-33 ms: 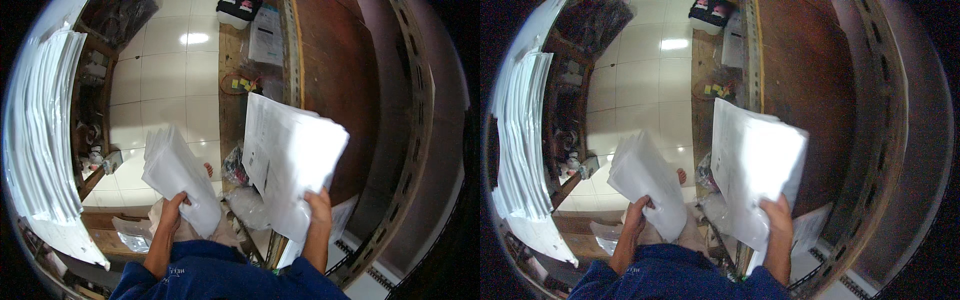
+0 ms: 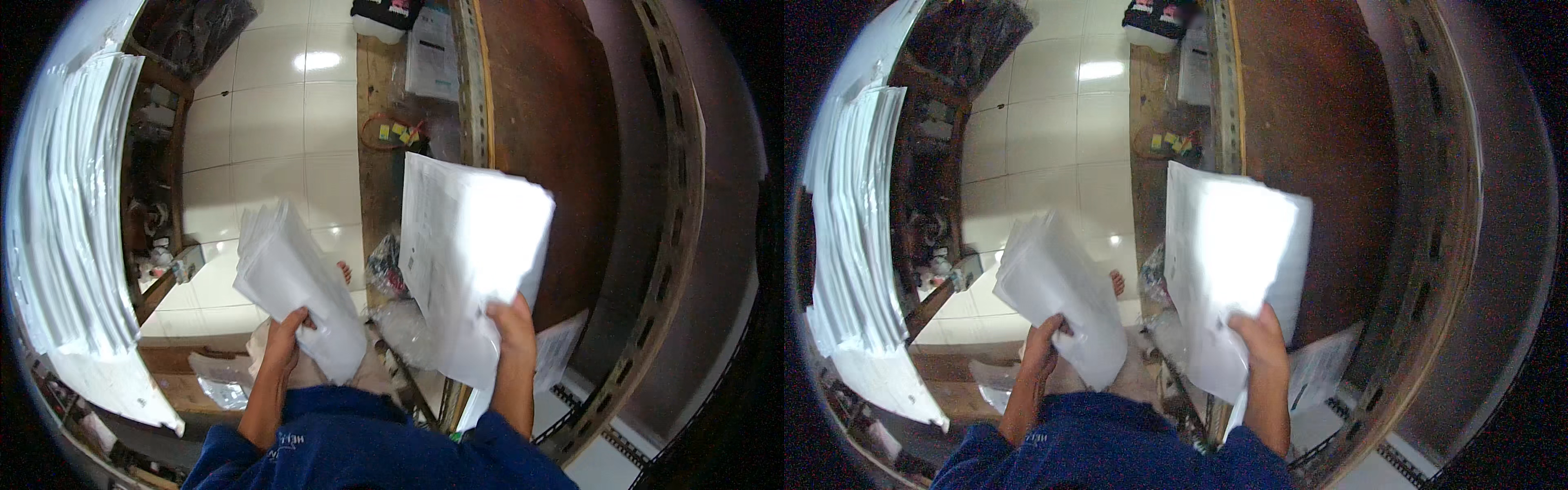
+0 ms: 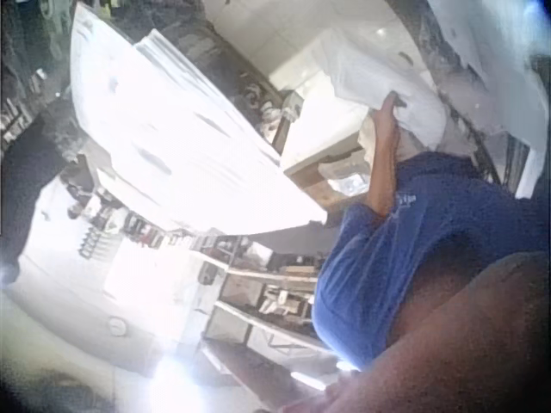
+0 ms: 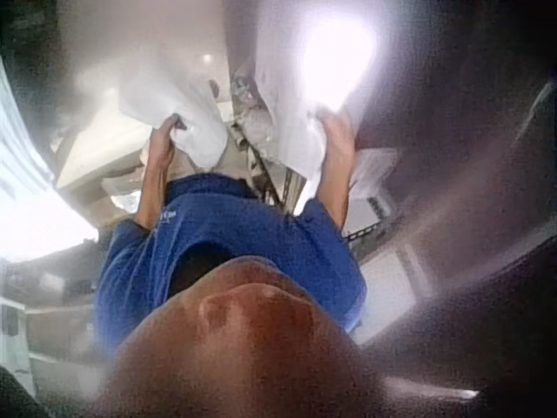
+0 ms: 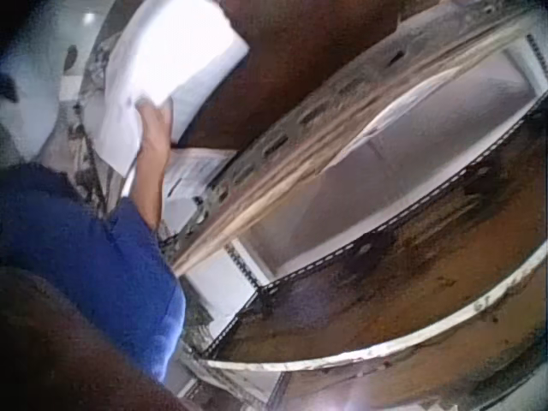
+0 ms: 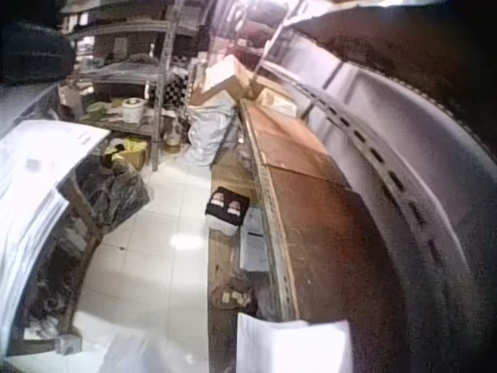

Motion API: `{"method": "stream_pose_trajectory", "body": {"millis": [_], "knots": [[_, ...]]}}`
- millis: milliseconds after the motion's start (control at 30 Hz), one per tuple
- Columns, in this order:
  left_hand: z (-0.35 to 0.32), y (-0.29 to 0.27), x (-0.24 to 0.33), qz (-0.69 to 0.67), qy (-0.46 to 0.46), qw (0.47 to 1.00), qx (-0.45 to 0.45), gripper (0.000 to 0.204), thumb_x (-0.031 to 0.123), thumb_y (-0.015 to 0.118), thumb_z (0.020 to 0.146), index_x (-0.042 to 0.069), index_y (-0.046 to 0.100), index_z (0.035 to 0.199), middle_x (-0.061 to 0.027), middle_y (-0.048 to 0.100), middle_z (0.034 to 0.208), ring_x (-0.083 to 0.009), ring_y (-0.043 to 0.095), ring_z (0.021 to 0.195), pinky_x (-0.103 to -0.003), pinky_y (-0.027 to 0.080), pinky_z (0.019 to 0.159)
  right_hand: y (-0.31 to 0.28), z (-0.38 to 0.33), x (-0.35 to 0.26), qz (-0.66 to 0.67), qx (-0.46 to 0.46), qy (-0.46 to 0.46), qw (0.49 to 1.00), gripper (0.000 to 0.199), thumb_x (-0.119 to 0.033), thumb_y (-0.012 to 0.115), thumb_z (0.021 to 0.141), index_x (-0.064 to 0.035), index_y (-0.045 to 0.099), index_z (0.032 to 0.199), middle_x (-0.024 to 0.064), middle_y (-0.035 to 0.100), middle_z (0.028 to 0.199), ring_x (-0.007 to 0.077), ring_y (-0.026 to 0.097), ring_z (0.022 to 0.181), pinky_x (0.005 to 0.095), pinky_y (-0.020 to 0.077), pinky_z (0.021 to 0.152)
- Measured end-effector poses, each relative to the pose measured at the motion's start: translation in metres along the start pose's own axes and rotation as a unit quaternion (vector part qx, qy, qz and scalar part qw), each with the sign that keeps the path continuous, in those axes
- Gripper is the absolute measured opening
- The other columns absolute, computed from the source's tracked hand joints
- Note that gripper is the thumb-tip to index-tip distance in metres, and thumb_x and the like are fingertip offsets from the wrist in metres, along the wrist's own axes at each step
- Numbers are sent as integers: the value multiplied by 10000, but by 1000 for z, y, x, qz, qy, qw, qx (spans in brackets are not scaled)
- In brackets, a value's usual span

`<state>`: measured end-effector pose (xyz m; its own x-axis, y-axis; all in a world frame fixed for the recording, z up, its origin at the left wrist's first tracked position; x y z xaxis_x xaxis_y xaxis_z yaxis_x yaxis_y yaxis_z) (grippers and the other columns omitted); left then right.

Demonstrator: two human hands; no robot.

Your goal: The person organizes and stacks white plastic shipping packages on a wooden table and metal shelves. They repeatedly pick up stacks, separate individual packages, and place them in piles, then sit on the floor to fold and arrange more packages.

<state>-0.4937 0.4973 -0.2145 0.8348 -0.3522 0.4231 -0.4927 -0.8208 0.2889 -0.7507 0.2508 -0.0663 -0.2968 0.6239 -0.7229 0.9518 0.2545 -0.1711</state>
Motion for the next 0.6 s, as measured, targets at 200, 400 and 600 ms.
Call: {"method": "stream_pose_trajectory", "body": {"millis": [200, 400, 600], "knots": [[-52, 32, 42, -3, 41, 997, -66, 145, 168, 592, 862, 24, 600, 846, -60, 596, 722, -162, 545, 727, -297, 432, 726, 67, -17, -3, 87, -179, 33, 980, 416, -48, 605, 730, 40, 554, 1134, 95, 631, 996, 185, 612, 891, 319, 487, 819], [-93, 48, 63, 17, 87, 993, -74, 176, 208, 607, 841, 35, 585, 863, -60, 584, 726, -177, 563, 722, -319, 462, 709, 103, -58, -10, 101, -311, 55, 943, 248, -63, 547, 770, -13, 570, 1011, 56, 606, 844, 156, 574, 795, 300, 461, 738], [-122, 56, 64, 59, 106, 987, -106, 215, 260, 623, 840, 49, 585, 820, -54, 566, 702, -168, 546, 691, -313, 443, 687, 133, -86, 1, -67, -345, -74, 933, 346, -54, 545, 819, 19, 512, 1155, 78, 604, 999, 151, 565, 920, 303, 455, 832]]}}
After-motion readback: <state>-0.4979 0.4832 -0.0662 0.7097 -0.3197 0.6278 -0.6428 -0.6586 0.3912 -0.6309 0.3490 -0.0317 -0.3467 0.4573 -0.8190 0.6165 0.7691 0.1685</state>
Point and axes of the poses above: each hand's wrist, its own z-axis towards the middle knuckle, its own y-axis out of the palm, x = y × z, the point moved 4 cm from there along z, towards the middle knuckle
